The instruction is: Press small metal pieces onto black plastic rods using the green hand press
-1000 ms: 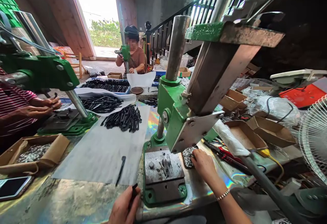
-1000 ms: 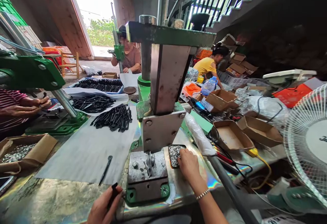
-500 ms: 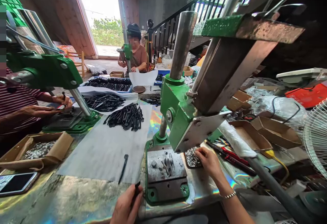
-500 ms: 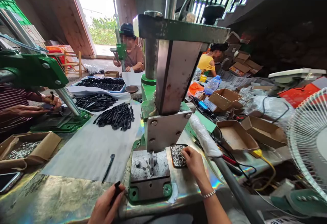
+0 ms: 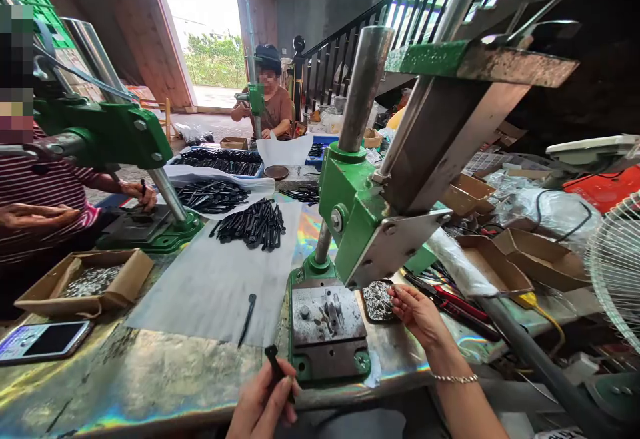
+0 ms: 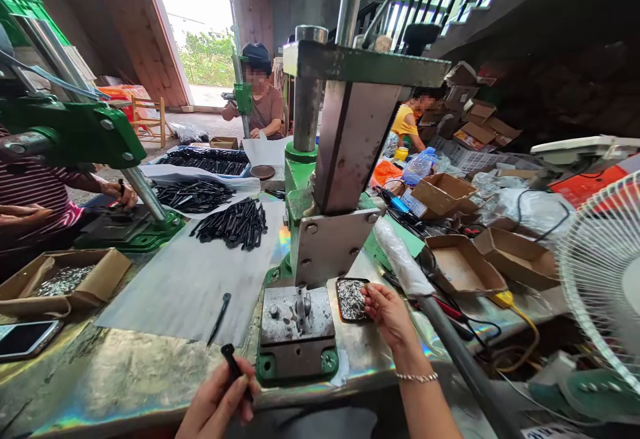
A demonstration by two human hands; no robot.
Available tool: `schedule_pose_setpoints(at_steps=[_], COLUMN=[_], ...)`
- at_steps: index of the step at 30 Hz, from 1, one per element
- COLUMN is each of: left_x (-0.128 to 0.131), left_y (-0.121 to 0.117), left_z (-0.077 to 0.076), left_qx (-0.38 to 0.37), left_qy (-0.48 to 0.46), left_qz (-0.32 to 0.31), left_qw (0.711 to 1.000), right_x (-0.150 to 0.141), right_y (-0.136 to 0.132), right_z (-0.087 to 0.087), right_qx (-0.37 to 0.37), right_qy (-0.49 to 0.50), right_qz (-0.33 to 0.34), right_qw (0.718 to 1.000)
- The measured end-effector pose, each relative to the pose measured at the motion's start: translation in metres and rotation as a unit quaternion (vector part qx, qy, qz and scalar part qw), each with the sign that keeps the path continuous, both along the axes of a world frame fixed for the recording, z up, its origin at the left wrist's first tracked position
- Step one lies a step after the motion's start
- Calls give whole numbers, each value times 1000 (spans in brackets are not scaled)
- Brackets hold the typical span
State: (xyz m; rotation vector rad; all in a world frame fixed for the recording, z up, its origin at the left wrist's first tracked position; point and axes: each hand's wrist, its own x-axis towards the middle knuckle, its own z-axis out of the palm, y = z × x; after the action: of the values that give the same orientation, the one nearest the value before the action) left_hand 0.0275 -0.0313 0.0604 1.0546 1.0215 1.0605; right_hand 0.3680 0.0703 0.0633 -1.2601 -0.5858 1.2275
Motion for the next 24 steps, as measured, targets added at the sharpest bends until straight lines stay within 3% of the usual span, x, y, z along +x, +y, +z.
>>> schedule_pose_setpoints(at_steps=[5,14,18,24], left_x=[7,14,15,16], left_y=[4,12,10,4], left_z=[12,27,32,29], left_qx=[-97,-265,-299,-340], left_qy=[-128,-307,-351,-382], left_qz=[-37,-71,-50,-30], left_qw=[986,911,886,859], right_x=[-23,-133,-164,-179], right_y=[-19,-99,-112,-117], right_z=[19,38,37,36], right_qx=[3,-10,50,106], right_qy=[66,111,74,54], right_qz=[24,147,163,180], right_qw=[998,983,983,977])
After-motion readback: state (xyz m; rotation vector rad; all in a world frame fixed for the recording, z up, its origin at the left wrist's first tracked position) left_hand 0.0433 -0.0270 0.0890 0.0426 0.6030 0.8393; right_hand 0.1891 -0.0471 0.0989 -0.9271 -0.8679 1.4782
